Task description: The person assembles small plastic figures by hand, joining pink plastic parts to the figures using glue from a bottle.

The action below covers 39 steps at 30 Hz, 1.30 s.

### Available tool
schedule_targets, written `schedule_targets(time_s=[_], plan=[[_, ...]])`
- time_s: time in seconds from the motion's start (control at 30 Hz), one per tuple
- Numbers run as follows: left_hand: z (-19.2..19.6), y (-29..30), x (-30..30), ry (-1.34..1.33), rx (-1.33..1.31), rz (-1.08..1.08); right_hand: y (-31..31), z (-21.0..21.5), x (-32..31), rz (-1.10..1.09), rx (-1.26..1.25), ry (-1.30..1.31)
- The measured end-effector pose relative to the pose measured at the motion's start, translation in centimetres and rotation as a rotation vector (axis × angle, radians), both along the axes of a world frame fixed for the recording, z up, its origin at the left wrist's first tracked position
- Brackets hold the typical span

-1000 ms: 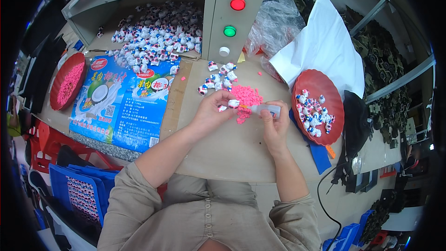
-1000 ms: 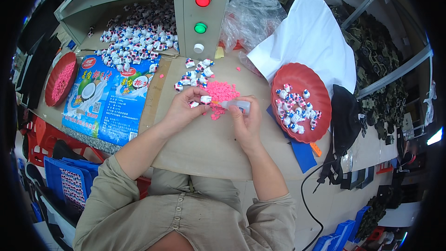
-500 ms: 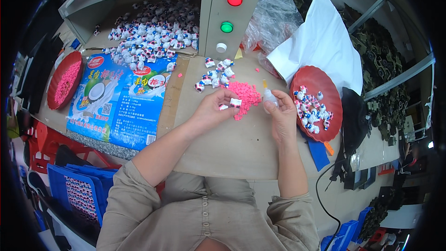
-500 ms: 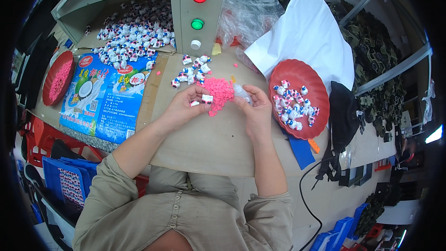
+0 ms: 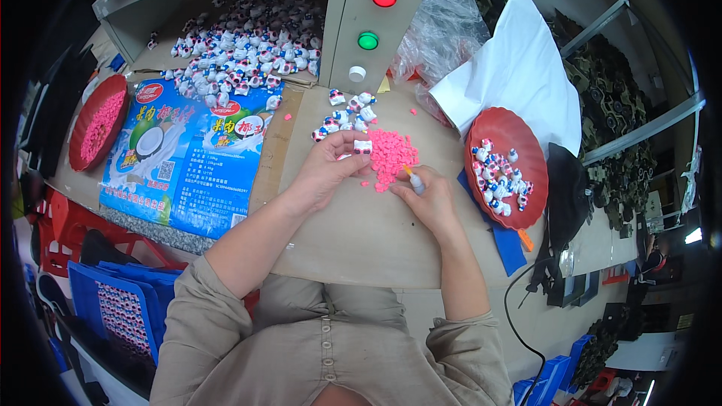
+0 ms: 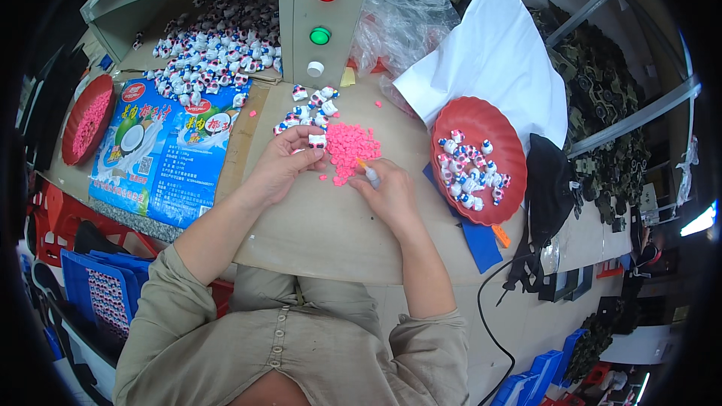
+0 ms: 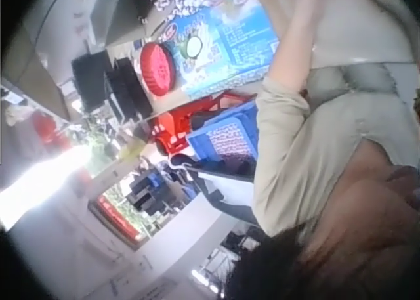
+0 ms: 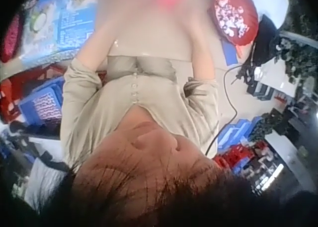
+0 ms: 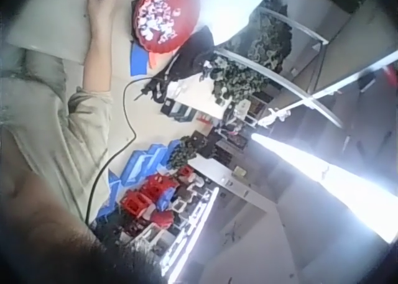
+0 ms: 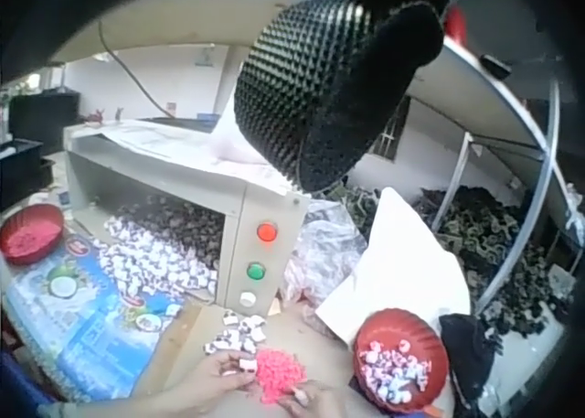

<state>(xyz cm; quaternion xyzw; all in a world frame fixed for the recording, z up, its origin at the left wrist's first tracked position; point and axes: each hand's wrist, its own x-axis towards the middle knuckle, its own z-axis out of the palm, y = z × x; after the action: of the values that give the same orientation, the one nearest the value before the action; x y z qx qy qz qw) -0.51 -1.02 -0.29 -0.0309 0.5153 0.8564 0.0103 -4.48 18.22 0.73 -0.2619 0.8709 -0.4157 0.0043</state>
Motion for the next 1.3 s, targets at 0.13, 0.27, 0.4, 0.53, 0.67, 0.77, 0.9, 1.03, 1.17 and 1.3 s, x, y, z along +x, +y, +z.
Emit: schedule_targets(time_s=[0.13, 0.27, 0.4, 0.53, 0.67, 0.77, 0.9, 1.03, 1.17, 1.3], plan=[[0.3, 0.2, 0.0, -0.004, -0.018, -0.010, -0.5, -0.2, -0.2, -0.026, 0.148, 0.057], [0.5, 0.3, 0.1, 0.015, -0.051, -0.038, -0.8, 0.1, -0.2, -0.019, 0.162, 0.099], [0.5, 0.5, 0.1, 0.050, -0.178, -0.085, 0.0, -0.3, -0.8, 0.010, 0.042, 0.068], [0.2, 1.0, 0.4, 0.033, -0.227, -0.093, -0.8, 0.9, 0.0, -0.033, -0.431, -0.429], [0.6, 1.4, 0.6, 0.037, -0.377, -0.095, -1.2, 0.9, 0.3, -0.018, -0.527, -0.525], [0.4, 1.4, 0.6, 0.024, -0.387, -0.092, -1.2, 0.8, 0.4, 0.004, -0.588, -0.533], [0.4, 1.5, 0.7, 0.003, -0.371, -0.078, -1.6, 0.5, 0.4, -0.019, -0.668, -0.572], [0.6, 1.6, 0.7, -0.007, -0.391, -0.068, -1.9, -0.1, 0.7, 0.021, -0.681, -0.596], [0.2, 1.7, 0.7, 0.058, -0.486, -0.073, -2.2, 0.0, 1.0, 0.020, -0.636, -0.609], [0.4, 1.6, 0.7, 0.026, -0.508, -0.105, -2.2, -0.2, 1.0, 0.010, -0.612, -0.578]])
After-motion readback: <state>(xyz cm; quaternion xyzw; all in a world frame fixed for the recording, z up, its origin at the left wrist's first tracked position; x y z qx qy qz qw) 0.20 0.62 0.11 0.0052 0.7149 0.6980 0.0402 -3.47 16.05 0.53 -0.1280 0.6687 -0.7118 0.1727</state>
